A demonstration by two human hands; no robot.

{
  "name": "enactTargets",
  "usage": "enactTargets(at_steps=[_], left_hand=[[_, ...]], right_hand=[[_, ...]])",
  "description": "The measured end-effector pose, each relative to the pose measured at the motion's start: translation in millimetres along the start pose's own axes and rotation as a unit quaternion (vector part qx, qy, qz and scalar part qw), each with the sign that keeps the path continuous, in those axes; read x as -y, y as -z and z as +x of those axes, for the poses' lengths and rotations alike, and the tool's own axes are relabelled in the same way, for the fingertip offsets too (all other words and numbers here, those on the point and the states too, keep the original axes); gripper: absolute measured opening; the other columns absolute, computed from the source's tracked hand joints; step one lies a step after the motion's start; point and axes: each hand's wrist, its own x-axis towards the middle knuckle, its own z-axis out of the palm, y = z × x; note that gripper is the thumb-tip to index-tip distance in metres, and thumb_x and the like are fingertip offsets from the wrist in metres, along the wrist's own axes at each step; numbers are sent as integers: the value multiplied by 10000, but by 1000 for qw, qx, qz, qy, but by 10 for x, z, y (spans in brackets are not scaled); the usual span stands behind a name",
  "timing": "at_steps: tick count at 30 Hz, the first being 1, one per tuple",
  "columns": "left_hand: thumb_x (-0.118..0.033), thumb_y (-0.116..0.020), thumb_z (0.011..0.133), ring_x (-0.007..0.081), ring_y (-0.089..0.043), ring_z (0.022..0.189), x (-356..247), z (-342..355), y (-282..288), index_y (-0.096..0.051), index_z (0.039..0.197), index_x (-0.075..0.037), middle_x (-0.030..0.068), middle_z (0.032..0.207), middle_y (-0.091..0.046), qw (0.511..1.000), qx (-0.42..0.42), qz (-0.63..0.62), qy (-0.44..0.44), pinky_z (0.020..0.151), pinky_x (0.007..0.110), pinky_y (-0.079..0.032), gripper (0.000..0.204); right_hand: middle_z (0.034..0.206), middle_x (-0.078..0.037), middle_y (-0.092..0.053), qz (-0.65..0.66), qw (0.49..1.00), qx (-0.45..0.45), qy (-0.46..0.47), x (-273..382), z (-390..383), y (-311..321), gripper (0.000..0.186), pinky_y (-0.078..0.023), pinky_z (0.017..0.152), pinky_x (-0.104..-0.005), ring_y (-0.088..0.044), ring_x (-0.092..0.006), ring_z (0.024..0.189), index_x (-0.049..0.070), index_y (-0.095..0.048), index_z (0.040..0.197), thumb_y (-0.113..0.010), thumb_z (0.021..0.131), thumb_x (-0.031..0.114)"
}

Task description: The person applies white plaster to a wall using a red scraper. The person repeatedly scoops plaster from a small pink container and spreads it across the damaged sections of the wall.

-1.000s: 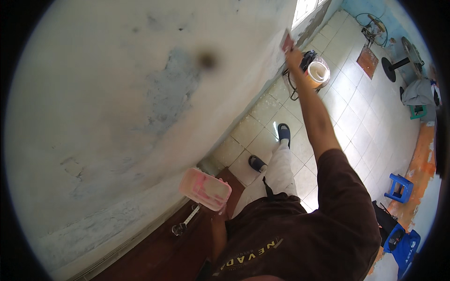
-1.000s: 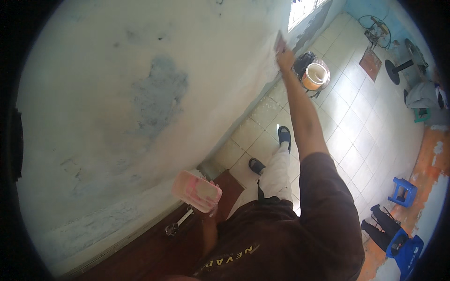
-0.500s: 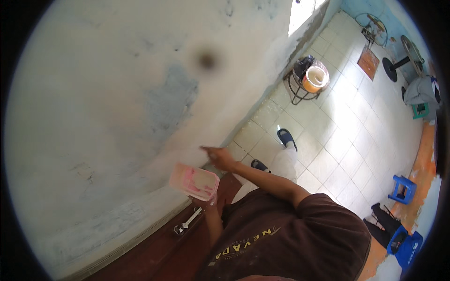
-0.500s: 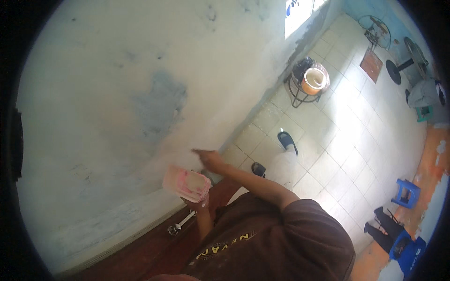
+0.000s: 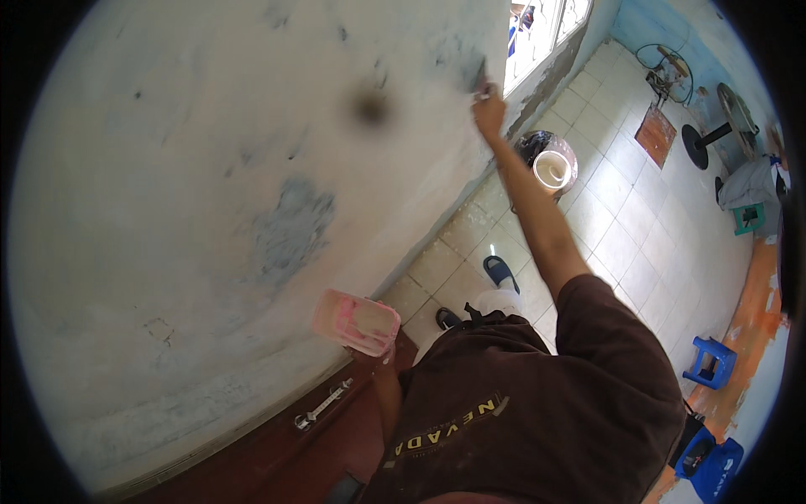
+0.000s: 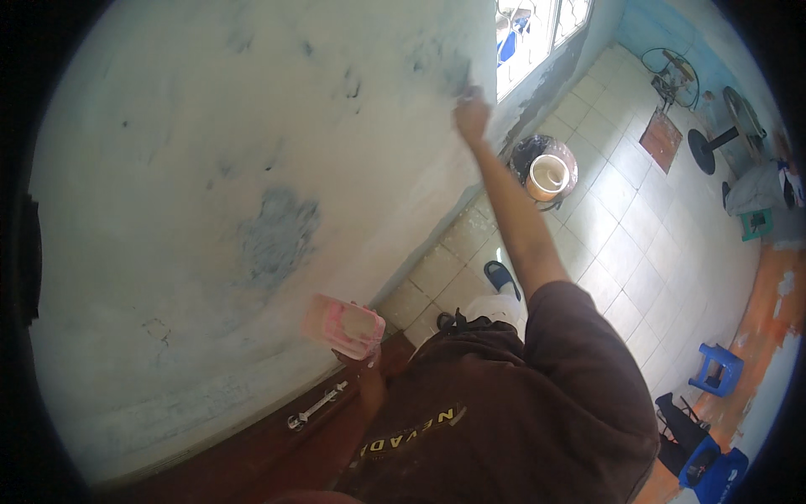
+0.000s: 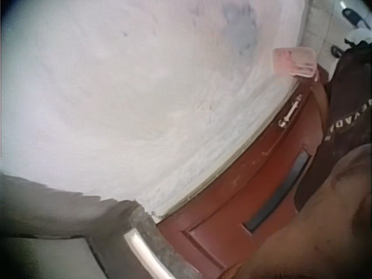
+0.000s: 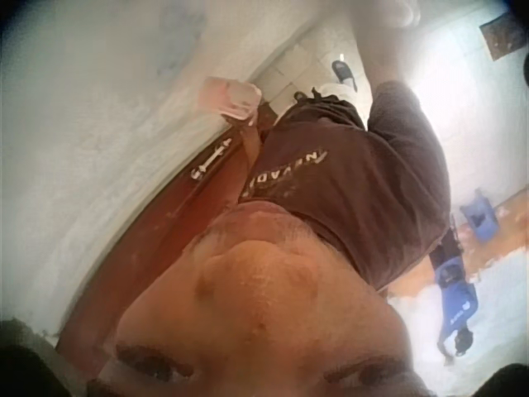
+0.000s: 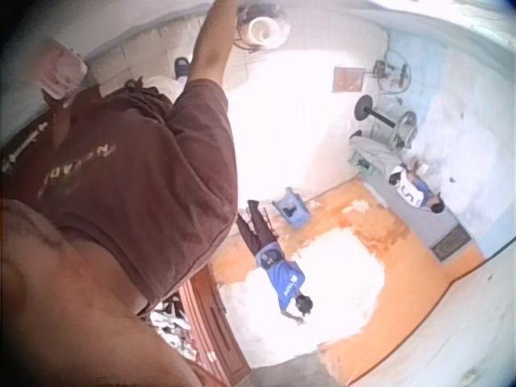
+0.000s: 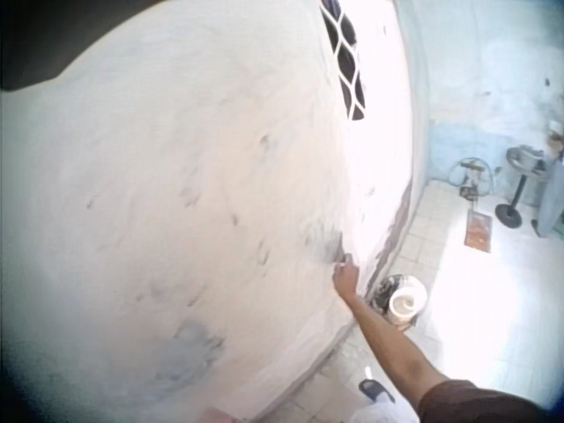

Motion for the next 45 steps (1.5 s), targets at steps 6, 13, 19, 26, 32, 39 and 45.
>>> enactTargets(at_steps=[6, 13, 19, 26, 32, 39, 45], left_hand=[[-577, -500, 940, 418, -454, 1306, -7, -78, 95, -405, 1479, -152, 163, 1468, -461, 998, 61, -11, -19, 1053, 632, -392, 693], [-543, -550, 929, 278, -569, 642, -170, 52, -288, -565, 1219, -142, 147, 977, -645, 972, 232, 34, -6, 534, 402, -457, 495], [-568, -528, 933, 299, -585, 761, -320, -158, 35, -545, 1268, -145, 139, 1057, -633, 993, 100, -11, -62, 587, 418, -489, 540], [-598, -503, 938, 324, -605, 899, -620, -100, 380, -522, 1325, -149, 130, 1150, -619, 996, 63, -34, -61, 648, 437, -527, 593], [-639, -431, 948, 285, -631, 764, -820, -107, 328, -506, 1302, -126, 122, 996, -634, 992, -23, 69, -105, 527, 377, -478, 628], [-623, -419, 954, 282, -624, 732, -974, -237, 483, -504, 1286, -104, 134, 988, -624, 991, -73, 40, -100, 519, 369, -481, 621], [-609, -406, 958, 282, -610, 674, -941, -240, 618, -504, 1269, -98, 141, 976, -612, 967, -44, 202, -151, 507, 369, -480, 606]], right_hand=[[853, -172, -689, 88, 945, 264, 169, 1956, -2439, 201, 376, -519, 501, -439, -669, -316, 621, 14, -514, 1311, -546, 960, 145], [1014, -195, -712, 141, 896, 419, 28, 1172, -2373, 605, 460, -562, 688, -467, -695, -371, 749, 101, -463, 1432, -483, 972, 105], [894, -268, -693, 5, 1000, -19, 0, 833, -45, 574, 430, -524, 647, -509, -687, -429, 736, -10, -513, 1337, -535, 931, 129], [817, -149, -694, 90, 966, 91, 223, 2781, -2086, 155, 671, -487, 489, -378, -645, -288, 569, 94, -445, 1486, -657, 850, 61], [830, -124, -679, 233, 882, 291, 287, 3162, -3433, 683, 588, -551, 630, -381, -684, -278, 727, 63, -521, 1411, -641, 835, 77], [870, -208, -692, 71, 997, 7, 35, 2855, -1107, 1052, 363, -528, 629, -397, -679, -312, 679, 65, -620, 1303, -509, 957, 72], [699, -171, -665, -62, 961, 48, 266, 3297, -1591, 225, 656, -438, 428, -394, -587, -264, 467, 30, -395, 1492, -603, 878, 131]])
